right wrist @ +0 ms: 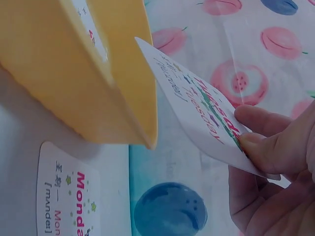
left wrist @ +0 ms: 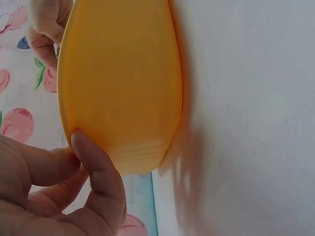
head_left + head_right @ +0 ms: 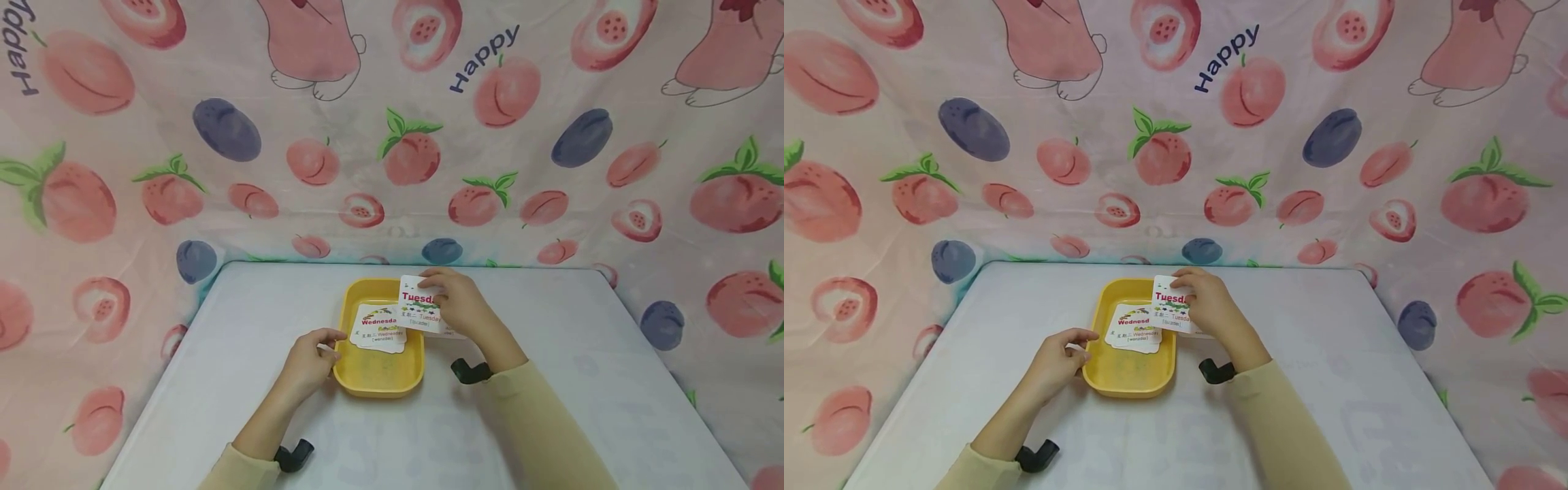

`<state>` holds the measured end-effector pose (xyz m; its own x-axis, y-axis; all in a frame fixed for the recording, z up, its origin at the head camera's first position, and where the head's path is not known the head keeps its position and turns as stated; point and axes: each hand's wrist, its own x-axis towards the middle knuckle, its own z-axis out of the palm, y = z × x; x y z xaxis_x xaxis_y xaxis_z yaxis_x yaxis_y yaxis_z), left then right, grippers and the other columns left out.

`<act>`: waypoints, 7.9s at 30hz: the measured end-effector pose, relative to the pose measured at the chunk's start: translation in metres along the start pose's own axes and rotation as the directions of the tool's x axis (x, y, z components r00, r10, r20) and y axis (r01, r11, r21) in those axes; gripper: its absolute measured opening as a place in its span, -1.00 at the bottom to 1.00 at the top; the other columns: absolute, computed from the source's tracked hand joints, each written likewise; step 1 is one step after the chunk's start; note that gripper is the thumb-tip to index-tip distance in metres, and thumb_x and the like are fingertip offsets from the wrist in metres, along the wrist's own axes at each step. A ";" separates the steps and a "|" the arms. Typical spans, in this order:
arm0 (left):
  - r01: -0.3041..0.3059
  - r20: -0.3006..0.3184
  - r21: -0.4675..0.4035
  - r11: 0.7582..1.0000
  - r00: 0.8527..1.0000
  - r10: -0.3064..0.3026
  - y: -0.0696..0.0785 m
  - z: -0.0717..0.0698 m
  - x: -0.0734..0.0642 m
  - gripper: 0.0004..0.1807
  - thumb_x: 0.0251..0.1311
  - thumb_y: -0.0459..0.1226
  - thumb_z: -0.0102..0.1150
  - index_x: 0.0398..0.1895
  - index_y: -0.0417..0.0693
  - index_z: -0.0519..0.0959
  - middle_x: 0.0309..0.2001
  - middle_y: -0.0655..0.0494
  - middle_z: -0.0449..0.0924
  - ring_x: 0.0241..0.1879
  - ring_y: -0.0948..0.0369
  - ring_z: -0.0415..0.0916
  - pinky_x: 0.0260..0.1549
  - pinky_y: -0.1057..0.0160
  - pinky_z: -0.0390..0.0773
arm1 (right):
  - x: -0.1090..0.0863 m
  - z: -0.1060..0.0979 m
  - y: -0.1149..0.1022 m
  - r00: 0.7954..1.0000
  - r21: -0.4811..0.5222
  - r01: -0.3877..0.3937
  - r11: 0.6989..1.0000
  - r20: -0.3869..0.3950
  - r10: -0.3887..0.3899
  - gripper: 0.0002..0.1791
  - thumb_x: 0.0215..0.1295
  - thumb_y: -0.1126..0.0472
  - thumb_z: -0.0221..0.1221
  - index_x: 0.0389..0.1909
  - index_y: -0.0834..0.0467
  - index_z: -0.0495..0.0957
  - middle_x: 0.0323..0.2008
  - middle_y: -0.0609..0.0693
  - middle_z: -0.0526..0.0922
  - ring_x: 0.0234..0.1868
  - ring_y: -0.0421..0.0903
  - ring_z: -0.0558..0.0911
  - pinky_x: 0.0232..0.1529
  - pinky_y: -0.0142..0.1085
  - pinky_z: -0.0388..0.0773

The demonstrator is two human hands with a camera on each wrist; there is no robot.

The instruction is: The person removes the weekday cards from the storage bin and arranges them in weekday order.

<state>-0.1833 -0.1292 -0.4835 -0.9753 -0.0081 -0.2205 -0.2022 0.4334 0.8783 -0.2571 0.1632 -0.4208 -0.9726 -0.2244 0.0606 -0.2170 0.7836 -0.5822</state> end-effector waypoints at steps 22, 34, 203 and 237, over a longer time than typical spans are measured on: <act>-0.019 0.006 -0.003 1.000 1.000 0.019 0.001 -0.003 -0.003 -0.62 0.37 -0.53 0.14 0.18 -0.17 0.69 0.04 -0.15 0.49 -0.37 0.16 0.52 -0.43 0.29 0.59 | -0.017 -0.020 0.046 0.998 0.074 -0.059 0.995 -0.015 0.060 -0.61 0.50 0.43 0.16 0.20 0.07 0.74 0.45 -0.06 0.57 0.57 0.16 0.42 0.52 0.22 0.45; -0.021 0.000 -0.008 1.000 1.000 0.021 0.000 -0.004 -0.002 -0.61 0.36 -0.54 0.13 0.18 -0.17 0.69 0.04 -0.16 0.49 -0.38 0.16 0.53 -0.44 0.31 0.60 | -0.028 -0.028 0.068 0.999 0.076 -0.050 0.996 -0.010 0.051 -0.59 0.48 0.44 0.14 0.20 0.08 0.75 0.44 -0.01 0.58 0.57 0.20 0.43 0.53 0.29 0.39; -0.002 0.001 -0.008 1.000 1.000 0.002 0.002 -0.001 -0.002 -0.64 0.40 -0.50 0.14 0.18 -0.14 0.70 0.03 -0.11 0.50 -0.33 0.15 0.53 -0.37 0.28 0.66 | 0.015 0.008 0.119 0.990 -0.140 -0.132 0.981 -0.056 0.126 -0.22 0.24 0.11 0.52 0.46 0.00 0.44 0.59 0.24 0.23 0.55 0.40 0.15 0.43 0.47 0.16; -0.009 -0.011 -0.006 1.000 1.000 0.009 -0.002 0.001 0.001 -0.64 0.37 -0.51 0.19 0.18 -0.15 0.70 0.03 -0.13 0.49 -0.36 0.16 0.52 -0.44 0.32 0.58 | 0.018 0.027 0.047 0.996 -0.145 -0.048 0.988 -0.086 0.035 0.11 0.21 -0.03 0.56 0.64 -0.02 0.09 0.58 0.25 0.19 0.52 0.38 0.19 0.36 0.43 0.25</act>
<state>-0.1841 -0.1289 -0.4859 -0.9781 -0.0142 -0.2078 -0.1938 0.4282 0.8826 -0.2828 0.1808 -0.4690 -0.9833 -0.1457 0.1094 -0.1801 0.8689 -0.4610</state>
